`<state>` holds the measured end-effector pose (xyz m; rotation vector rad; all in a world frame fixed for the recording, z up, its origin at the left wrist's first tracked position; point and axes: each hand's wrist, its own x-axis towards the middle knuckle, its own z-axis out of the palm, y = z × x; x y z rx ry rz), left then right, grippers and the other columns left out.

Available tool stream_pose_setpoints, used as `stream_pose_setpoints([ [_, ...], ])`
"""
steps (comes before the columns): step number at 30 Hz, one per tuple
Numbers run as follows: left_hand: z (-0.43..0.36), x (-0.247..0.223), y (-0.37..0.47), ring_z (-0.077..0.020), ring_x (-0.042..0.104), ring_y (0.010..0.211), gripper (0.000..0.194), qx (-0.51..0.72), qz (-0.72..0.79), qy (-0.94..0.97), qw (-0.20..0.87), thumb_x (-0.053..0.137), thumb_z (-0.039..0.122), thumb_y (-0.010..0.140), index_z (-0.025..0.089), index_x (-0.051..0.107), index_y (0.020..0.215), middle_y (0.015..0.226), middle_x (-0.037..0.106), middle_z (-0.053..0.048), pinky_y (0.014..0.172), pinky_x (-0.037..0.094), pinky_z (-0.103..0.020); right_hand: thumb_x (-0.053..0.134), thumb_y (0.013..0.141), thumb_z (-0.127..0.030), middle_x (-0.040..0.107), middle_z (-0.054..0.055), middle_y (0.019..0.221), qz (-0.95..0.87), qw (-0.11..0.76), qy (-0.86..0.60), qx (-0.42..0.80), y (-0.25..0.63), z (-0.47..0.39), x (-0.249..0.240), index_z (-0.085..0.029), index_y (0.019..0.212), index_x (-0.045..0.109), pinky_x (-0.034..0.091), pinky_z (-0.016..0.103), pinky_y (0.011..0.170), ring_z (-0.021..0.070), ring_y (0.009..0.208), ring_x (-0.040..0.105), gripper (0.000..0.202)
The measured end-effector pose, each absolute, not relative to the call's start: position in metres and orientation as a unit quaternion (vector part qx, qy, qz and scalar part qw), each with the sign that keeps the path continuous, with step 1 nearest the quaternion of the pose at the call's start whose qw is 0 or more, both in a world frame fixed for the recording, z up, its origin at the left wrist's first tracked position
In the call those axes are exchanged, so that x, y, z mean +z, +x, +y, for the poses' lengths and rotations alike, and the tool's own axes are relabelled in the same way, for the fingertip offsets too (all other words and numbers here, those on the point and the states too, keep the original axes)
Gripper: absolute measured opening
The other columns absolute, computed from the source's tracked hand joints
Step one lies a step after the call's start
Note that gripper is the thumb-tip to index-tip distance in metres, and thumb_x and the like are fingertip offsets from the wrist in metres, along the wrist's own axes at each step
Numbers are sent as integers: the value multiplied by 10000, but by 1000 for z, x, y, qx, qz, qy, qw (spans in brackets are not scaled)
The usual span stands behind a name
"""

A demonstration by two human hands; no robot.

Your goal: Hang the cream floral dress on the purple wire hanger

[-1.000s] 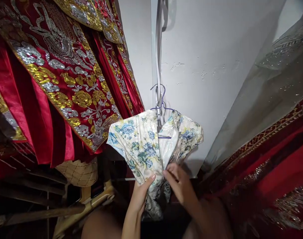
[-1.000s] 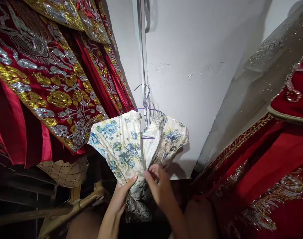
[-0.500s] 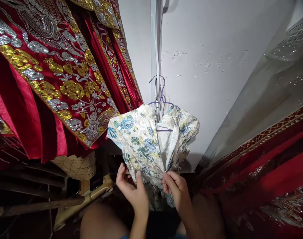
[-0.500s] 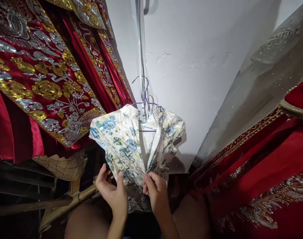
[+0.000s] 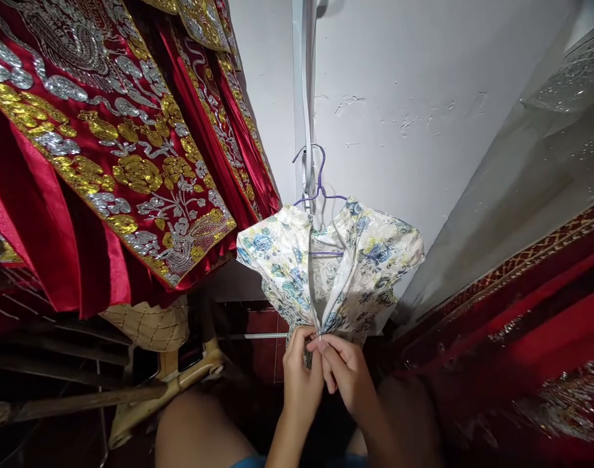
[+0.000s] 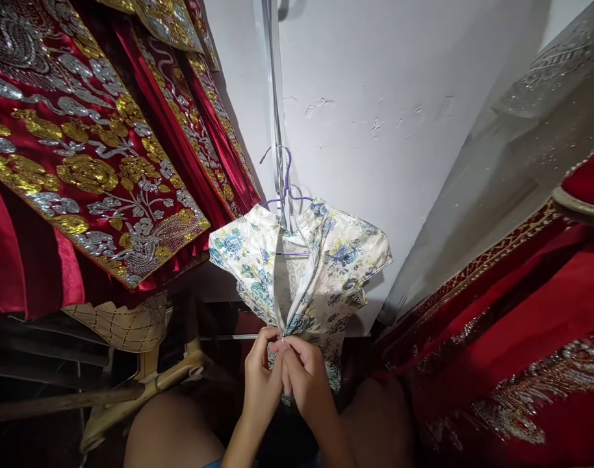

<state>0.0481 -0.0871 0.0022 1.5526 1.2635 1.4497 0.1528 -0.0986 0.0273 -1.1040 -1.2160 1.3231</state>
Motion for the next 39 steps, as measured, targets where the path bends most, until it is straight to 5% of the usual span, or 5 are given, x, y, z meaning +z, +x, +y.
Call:
stream_pose_setpoints([
  [8,-86,-3,51,-222,600,845,176,595,478,561,320,542,358,956,222,623,878,874,612,-55,767,452,-294,561,904,-409,455,-59,373,-461,561,-428,537,149,-66,70,-130,840,744,405,265,544,99,382,370,340],
  [22,-61,-33,52,-212,556,800,145,554,463,635,274,516,269,965,215,583,848,818,555,-50,732,426,-302,597,809,-281,360,-108,349,-478,664,-325,474,159,25,166,-133,783,729,271,239,458,73,380,288,200],
  [28,-25,30,36,-206,619,911,141,601,398,663,201,565,250,964,208,674,1042,967,666,-74,811,473,-312,551,865,-295,441,-84,370,-529,640,-339,442,164,15,159,-153,785,713,255,225,434,72,369,320,230],
  [33,20,123,30,-173,614,918,323,640,327,689,94,539,245,989,229,592,1307,1037,636,-64,832,489,-313,525,864,-256,445,-75,370,-564,628,-349,408,167,10,157,-164,743,696,259,223,428,80,375,345,229],
  [39,38,165,37,-170,595,868,95,551,306,776,-27,601,204,944,177,691,933,888,630,-42,791,479,-308,571,825,-259,493,-56,475,-575,645,-376,335,171,26,139,-160,736,682,265,232,449,87,430,381,174],
])
